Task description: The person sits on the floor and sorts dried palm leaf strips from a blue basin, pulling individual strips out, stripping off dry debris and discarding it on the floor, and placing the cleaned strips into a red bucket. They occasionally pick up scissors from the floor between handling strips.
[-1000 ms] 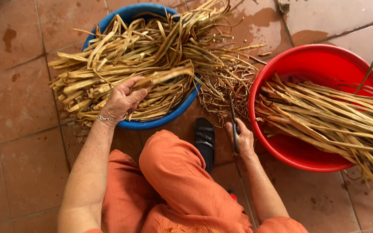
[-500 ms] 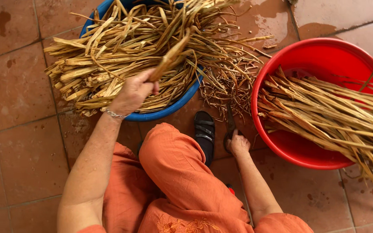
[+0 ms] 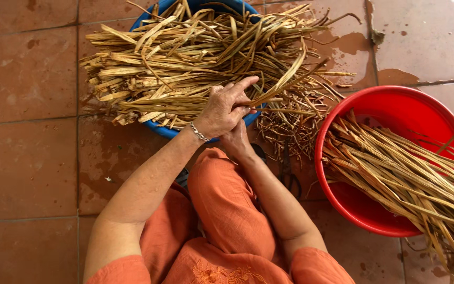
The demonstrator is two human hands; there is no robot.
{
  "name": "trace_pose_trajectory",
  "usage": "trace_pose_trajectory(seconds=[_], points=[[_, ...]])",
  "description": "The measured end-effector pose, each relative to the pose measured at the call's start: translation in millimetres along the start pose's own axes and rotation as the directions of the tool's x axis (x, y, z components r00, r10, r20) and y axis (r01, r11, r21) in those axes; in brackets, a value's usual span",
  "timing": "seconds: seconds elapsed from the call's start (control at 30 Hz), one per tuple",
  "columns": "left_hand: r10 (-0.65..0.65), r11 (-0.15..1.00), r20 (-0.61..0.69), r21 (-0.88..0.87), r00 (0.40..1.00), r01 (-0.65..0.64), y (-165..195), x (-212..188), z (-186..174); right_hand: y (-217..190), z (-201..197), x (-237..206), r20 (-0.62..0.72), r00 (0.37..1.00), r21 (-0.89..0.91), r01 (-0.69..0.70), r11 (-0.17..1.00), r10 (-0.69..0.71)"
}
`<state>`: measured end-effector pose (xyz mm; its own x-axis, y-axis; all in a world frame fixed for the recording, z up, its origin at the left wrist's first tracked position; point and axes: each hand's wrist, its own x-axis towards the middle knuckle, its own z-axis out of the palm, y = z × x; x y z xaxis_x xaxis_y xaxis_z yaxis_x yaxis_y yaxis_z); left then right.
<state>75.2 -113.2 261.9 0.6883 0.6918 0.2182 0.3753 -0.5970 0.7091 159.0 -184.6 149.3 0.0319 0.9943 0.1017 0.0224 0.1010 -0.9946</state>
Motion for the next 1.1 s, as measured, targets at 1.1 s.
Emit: trace_pose_trajectory(seconds=[1.1], points=[[-0.475, 0.852, 0.168, -0.157, 0.864, 0.499, -81, -53, -46, -43, -500, -416, -0.926, 0.102, 0.378, 0.222, 0.899, 0.365]])
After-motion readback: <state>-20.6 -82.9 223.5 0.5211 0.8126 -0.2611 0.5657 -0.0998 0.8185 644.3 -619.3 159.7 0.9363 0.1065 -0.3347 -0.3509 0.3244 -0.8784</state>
